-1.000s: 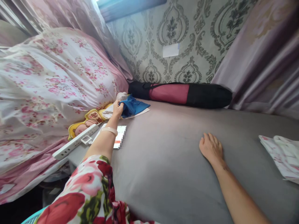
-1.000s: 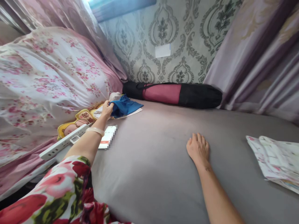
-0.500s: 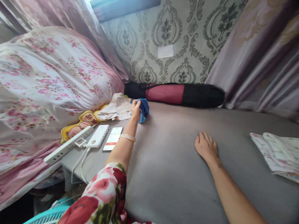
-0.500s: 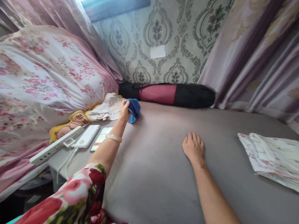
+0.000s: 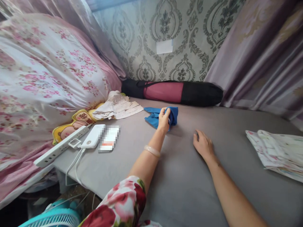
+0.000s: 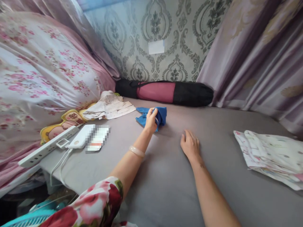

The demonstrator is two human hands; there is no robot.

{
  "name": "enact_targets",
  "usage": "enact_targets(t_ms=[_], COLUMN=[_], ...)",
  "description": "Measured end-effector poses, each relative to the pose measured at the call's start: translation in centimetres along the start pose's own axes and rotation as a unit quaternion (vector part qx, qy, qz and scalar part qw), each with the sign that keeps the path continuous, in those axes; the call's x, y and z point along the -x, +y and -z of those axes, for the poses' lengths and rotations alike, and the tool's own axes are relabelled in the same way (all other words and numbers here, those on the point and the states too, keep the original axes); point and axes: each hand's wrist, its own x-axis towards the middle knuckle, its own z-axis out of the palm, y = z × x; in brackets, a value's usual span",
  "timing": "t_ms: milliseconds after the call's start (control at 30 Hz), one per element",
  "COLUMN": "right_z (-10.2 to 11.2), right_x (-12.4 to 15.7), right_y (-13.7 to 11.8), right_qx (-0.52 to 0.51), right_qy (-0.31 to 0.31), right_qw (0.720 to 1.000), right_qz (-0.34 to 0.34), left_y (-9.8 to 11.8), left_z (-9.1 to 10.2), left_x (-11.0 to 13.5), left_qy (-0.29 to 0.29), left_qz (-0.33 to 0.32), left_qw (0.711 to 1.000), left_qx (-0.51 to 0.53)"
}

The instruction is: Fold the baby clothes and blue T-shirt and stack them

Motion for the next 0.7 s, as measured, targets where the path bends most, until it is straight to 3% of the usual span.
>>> enact_targets(t_ms=[200,367,500,700], right_z=[0.3,1.7,2.2,2.2], right_x=[-0.2,-0.1,-0.1,-1.2], right_y=[-1.9,-3.3,-3.1,-1.1], right_qx=[-0.123,-0.177,-0.199,-0.275], right_qy=[0.014,-0.021,-0.028,-0.018], right_qw=[0.991,0.984,0.979,0.96], right_qz=[0.052,-0.006,-0.038,-0.044], left_y=[-1.5,-1.2,0.2,2.3], left_z=[-2.6,-4.3,-4.8,-3.7], left_x=[4.0,6.3,6.7,5.6], left_qy=[-0.071,-0.129,-0.158,-0.139], left_qz=[0.038,0.044,0.031,-0.033], left_qw=[0.997,0.99,0.987,0.985], left_qx=[0.008,0.022,-0.021,-0.096])
